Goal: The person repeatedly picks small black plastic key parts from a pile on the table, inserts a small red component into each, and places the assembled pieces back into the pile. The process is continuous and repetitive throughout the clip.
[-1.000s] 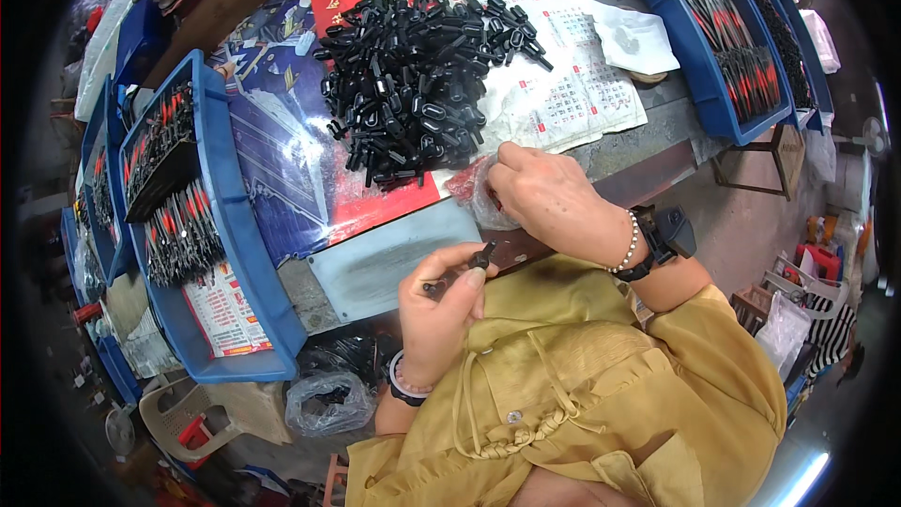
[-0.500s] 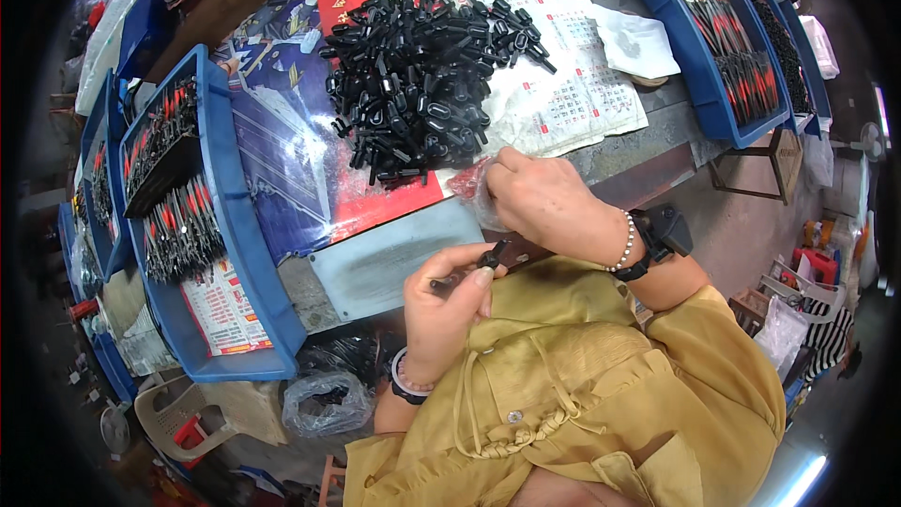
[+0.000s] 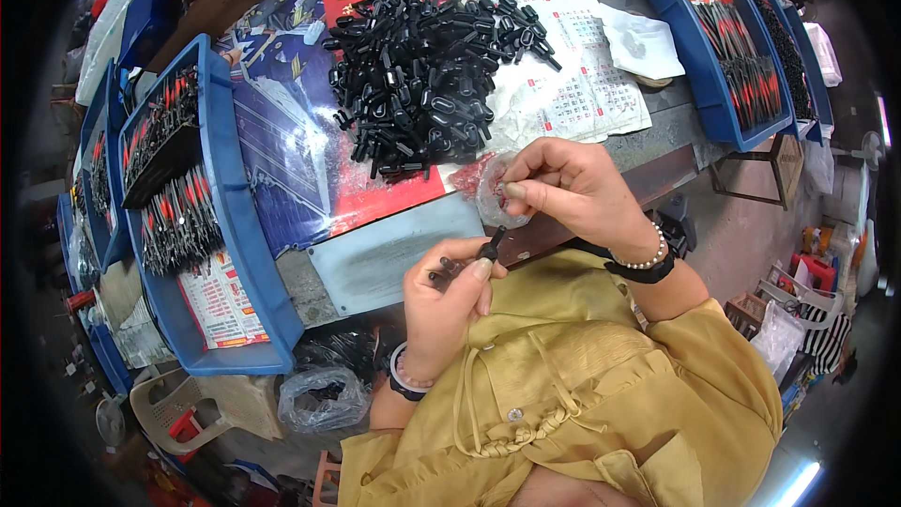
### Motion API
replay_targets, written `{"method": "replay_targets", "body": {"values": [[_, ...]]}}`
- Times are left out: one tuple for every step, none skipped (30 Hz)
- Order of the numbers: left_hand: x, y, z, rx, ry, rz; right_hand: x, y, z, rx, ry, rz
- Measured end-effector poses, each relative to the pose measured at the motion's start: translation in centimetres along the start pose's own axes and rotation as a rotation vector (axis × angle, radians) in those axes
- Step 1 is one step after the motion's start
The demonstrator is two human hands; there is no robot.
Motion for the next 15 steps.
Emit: {"method": "replay_targets", "body": {"values": [[0.0,0.1,0.0,-0.018,0.006,0.0,0.3,0.3,-0.1,-0.061,0.019,-0.011],[0.0,0.2,0.0,-0.032,0.012,0.0,0.5,0.7,-0.1,-0.121,0.055,-0.02],[0.0,0.2,0.1,-0.047,0.018,0.0,0.7,1.2,-0.3,-0.202,0.052,-0.039],[-0.1,0.2,0.0,-0.048,0.014,0.005,0.9,1.4,0.0,-0.201,0.111,-0.027],[-0.1,0.2,0.0,-0.05,0.011,0.012,1.0,1.7,0.0,-0.221,0.133,-0.026],[-0.1,0.1,0.0,-0.051,0.008,0.02,1.2,2.0,0.1,-0.242,0.154,-0.026],[-0.1,0.1,0.0,-0.041,0.012,0.018,1.2,2.2,0.0,-0.25,0.149,-0.045],[0.0,0.1,0.0,-0.031,0.017,0.016,1.3,2.3,-0.1,-0.257,0.148,-0.042],[0.0,0.1,0.0,-0.022,0.022,0.013,1.4,2.4,-0.1,-0.263,0.146,-0.039],[0.0,0.0,0.0,-0.019,0.025,0.018,1.5,2.4,-0.2,-0.273,0.14,-0.037],[0.1,0.0,0.0,-0.016,0.028,0.023,1.6,2.4,-0.2,-0.271,0.138,-0.037],[0.1,0.0,0.0,-0.012,0.031,0.03,1.8,2.3,-0.2,-0.272,0.132,-0.042],[0.1,-0.1,0.0,-0.011,0.034,0.034,1.9,2.4,-0.3,-0.281,0.105,-0.045],[0.2,-0.1,0.0,-0.01,0.038,0.037,2.0,2.4,-0.4,-0.286,0.083,-0.039],[0.2,-0.1,0.0,-0.009,0.042,0.041,2.1,2.5,-0.5,-0.3,0.04,-0.032]]}}
Point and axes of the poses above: each hand's wrist, its own x-axis away from the middle knuckle, its own y-axis out of the palm, z = x × y, the point moved 7 cm from there along -x, towards the middle knuckle, and after that the axes turned 12 degrees about -y, right-handed, at the moved point
